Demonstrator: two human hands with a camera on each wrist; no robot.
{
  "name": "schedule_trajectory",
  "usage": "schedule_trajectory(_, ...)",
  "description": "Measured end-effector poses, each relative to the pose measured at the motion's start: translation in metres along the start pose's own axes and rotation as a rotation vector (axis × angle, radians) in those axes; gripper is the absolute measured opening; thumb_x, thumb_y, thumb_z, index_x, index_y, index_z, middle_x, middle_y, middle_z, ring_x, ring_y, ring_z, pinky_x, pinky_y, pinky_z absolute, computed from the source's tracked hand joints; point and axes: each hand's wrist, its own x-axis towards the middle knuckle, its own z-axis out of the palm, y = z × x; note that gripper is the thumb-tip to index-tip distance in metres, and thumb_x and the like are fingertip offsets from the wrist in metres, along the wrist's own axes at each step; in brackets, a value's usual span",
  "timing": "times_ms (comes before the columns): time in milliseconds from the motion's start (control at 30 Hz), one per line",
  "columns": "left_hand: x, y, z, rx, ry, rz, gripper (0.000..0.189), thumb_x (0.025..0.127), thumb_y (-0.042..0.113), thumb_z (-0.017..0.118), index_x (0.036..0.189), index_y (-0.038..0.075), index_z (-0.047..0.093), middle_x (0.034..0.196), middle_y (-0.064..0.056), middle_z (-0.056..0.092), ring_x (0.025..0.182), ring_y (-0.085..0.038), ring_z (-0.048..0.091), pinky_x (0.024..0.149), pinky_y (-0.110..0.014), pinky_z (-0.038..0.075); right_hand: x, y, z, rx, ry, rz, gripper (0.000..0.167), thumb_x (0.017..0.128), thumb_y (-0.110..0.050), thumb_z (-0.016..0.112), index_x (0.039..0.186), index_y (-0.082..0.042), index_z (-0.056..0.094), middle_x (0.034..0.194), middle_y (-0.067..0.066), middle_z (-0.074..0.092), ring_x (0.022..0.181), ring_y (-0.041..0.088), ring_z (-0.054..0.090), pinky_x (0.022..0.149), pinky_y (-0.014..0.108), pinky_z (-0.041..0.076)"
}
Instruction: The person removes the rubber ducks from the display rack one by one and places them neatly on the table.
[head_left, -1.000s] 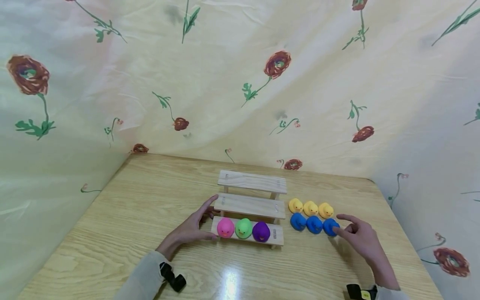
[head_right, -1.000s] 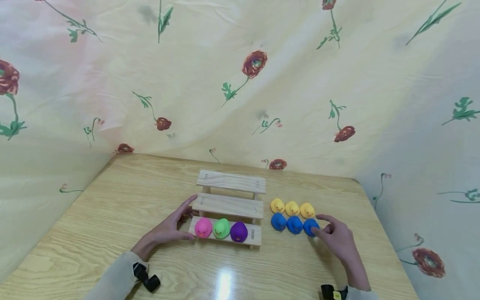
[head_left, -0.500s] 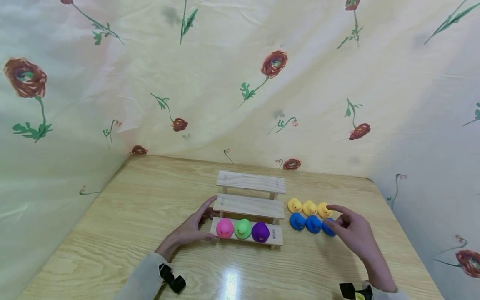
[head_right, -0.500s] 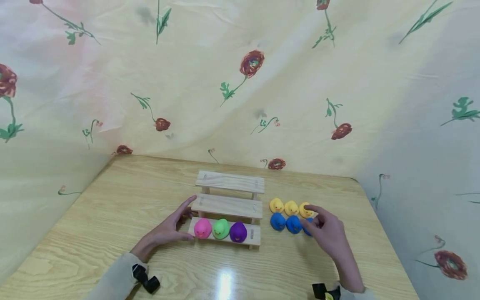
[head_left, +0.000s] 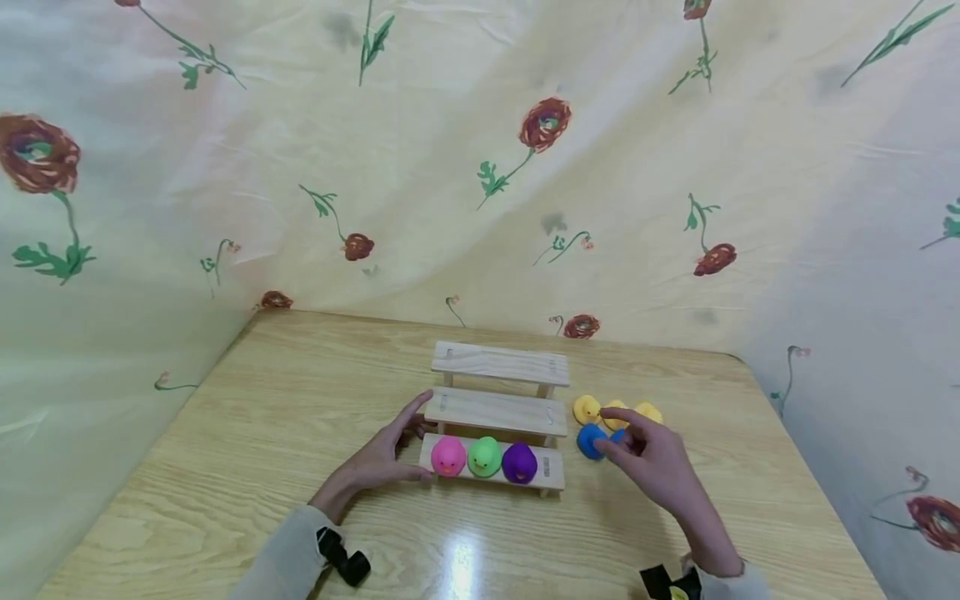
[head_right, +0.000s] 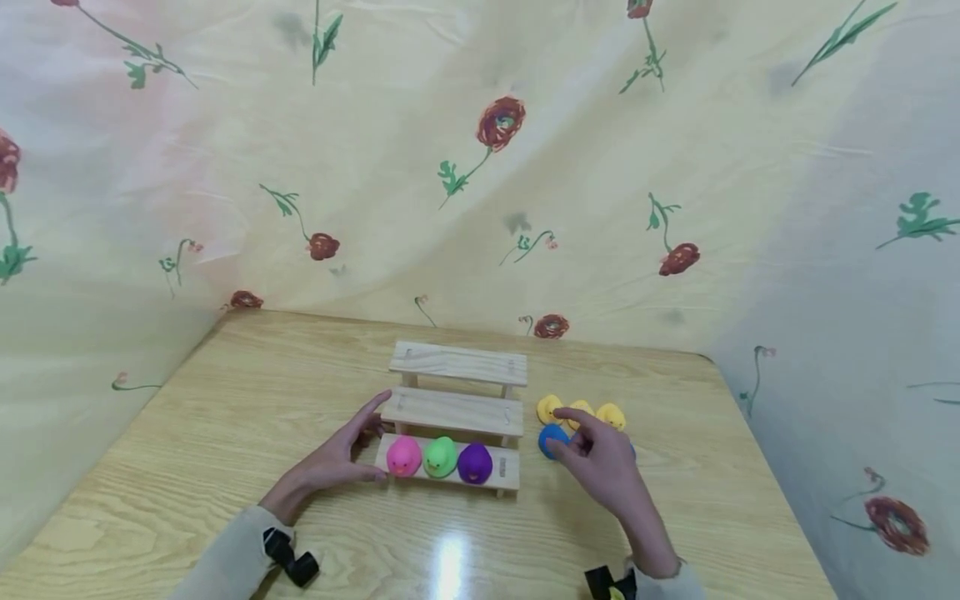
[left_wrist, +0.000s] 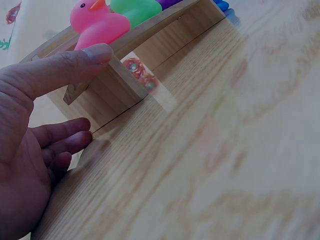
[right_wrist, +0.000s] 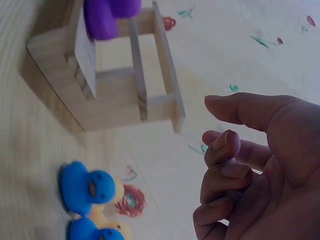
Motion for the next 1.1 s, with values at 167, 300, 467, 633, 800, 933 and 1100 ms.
schedule_trajectory(167, 0.0, 0.001, 0.0, -0.006, -0.001, -0.006, 0.113, 0.076, 0.025, 0.088, 0.161, 0.034, 0.013, 0.134, -0.012, 0.057, 0.112, -0.019, 0.05, 0.1, -0.028, 0.039, 0.0, -0.007, 0.018, 0.037, -0.044, -0.041, 0.037, 0.087, -0.014, 0.076, 0.122, -0.005, 0.068, 0.064, -0.004, 0.053, 0.054, 0.001, 0.042, 0.051, 0.022, 0.038)
schedule_trajectory(300, 0.0, 0.001, 0.0, -0.004, 0.0, -0.006, 0.114, 0.076, 0.024, 0.088, 0.161, 0.034, 0.013, 0.134, -0.012, 0.056, 0.112, -0.019, 0.05, 0.099, -0.028, 0.04, 0.0, -0.013, 0.031, 0.041, -0.07, -0.051, 0.036, 0.087, -0.016, 0.077, 0.121, -0.008, 0.069, 0.062, -0.006, 0.05, 0.053, 0.0, 0.041, 0.051, 0.022, 0.036)
schedule_trajectory(467, 0.0, 0.002, 0.0, -0.006, 0.005, -0.008, 0.113, 0.076, 0.024, 0.088, 0.161, 0.034, 0.014, 0.133, -0.012, 0.056, 0.112, -0.019, 0.05, 0.1, -0.028, 0.039, -0.002, -0.019, 0.041, 0.055, -0.094, -0.055, 0.036, 0.086, -0.02, 0.078, 0.12, -0.01, 0.069, 0.063, -0.006, 0.051, 0.053, 0.0, 0.041, 0.05, 0.022, 0.036)
schedule_trajectory(633, 0.002, 0.002, 0.0, -0.004, 0.003, 0.01, 0.114, 0.076, 0.023, 0.088, 0.161, 0.032, 0.013, 0.132, -0.012, 0.056, 0.111, -0.018, 0.05, 0.1, -0.027, 0.04, -0.003, -0.022, 0.05, 0.071, -0.128, -0.039, 0.038, 0.087, -0.02, 0.078, 0.121, -0.009, 0.069, 0.064, -0.006, 0.052, 0.054, 0.001, 0.042, 0.051, 0.021, 0.037)
schedule_trajectory(800, 0.002, 0.002, -0.001, -0.003, 0.005, 0.018, 0.114, 0.076, 0.022, 0.088, 0.161, 0.032, 0.013, 0.131, -0.012, 0.055, 0.11, -0.018, 0.05, 0.1, -0.027, 0.04, -0.003, -0.027, 0.058, 0.066, -0.17, -0.032, 0.041, 0.086, -0.024, 0.079, 0.122, -0.009, 0.068, 0.064, -0.007, 0.053, 0.055, 0.001, 0.043, 0.052, 0.02, 0.037)
schedule_trajectory(933, 0.003, 0.003, -0.002, -0.009, 0.001, 0.015, 0.115, 0.076, 0.022, 0.088, 0.161, 0.032, 0.012, 0.132, -0.012, 0.054, 0.111, -0.019, 0.05, 0.1, -0.027, 0.04, -0.003, -0.03, 0.063, 0.079, -0.204, -0.054, 0.042, 0.087, -0.03, 0.078, 0.122, -0.011, 0.068, 0.062, -0.008, 0.052, 0.054, -0.001, 0.043, 0.05, 0.019, 0.036)
schedule_trajectory(1100, 0.003, 0.005, -0.003, -0.018, -0.002, 0.007, 0.115, 0.076, 0.022, 0.088, 0.161, 0.033, 0.012, 0.132, -0.012, 0.053, 0.112, -0.02, 0.05, 0.1, -0.027, 0.04, -0.004, -0.032, 0.068, 0.092, -0.228, -0.05, 0.042, 0.086, -0.03, 0.079, 0.122, -0.012, 0.067, 0.063, -0.008, 0.053, 0.054, -0.001, 0.043, 0.05, 0.019, 0.036)
